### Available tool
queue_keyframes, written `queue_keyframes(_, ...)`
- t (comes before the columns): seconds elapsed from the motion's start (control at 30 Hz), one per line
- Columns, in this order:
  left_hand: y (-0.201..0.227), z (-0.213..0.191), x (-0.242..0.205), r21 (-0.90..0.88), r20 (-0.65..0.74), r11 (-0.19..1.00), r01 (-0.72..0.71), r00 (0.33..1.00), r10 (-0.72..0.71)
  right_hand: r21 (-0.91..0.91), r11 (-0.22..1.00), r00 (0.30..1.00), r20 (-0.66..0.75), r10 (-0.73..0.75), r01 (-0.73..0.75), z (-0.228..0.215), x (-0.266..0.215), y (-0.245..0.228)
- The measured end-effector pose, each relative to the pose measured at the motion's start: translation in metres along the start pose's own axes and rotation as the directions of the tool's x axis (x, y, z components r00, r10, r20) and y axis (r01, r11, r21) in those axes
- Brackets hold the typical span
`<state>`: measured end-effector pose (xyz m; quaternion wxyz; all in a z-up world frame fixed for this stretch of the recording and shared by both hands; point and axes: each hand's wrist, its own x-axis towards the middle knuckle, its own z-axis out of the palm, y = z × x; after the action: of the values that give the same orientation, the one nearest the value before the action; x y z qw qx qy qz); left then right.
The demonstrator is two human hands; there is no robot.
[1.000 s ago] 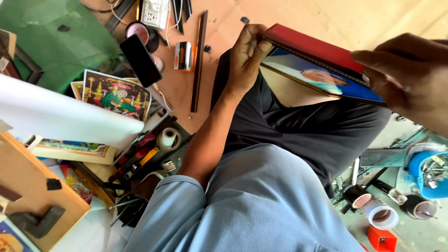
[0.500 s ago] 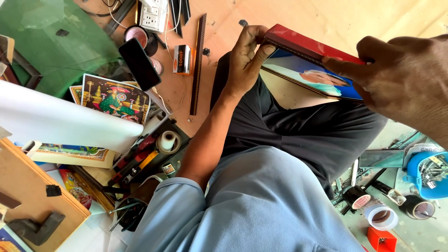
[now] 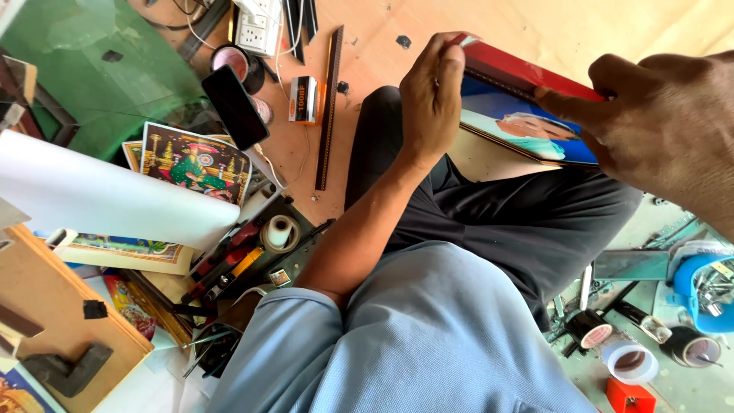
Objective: Framing a portrait by assembling the frame and securing the backing with tape.
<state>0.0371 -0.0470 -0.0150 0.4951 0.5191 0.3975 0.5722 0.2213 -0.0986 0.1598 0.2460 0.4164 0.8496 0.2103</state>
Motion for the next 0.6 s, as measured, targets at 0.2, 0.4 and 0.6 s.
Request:
queue_keyframes(0.2,-0.004,-0.003,0.003,0.025,-0.021,1.000,-0.011,1.000,0.012,-0.025,0.999,0.998,0.059,0.036,-0.034,-0.016,0.000,-0.004)
queue_keyframes(0.4,0.007,-0.020,-0.003,0.705,0.229,0.471,-0.531,0.798,0.557,0.126,0.987,0.995,0.020,0.099,-0.101,-0.036,-0.001,-0.004)
queue_keyframes(0.6,0.004,-0.021,-0.011,0.634,0.601,0.167,-0.755,0.618,0.507,0.348,0.936,0.966,-0.222,0.130,-0.046,-0.012,-0.025,0.003)
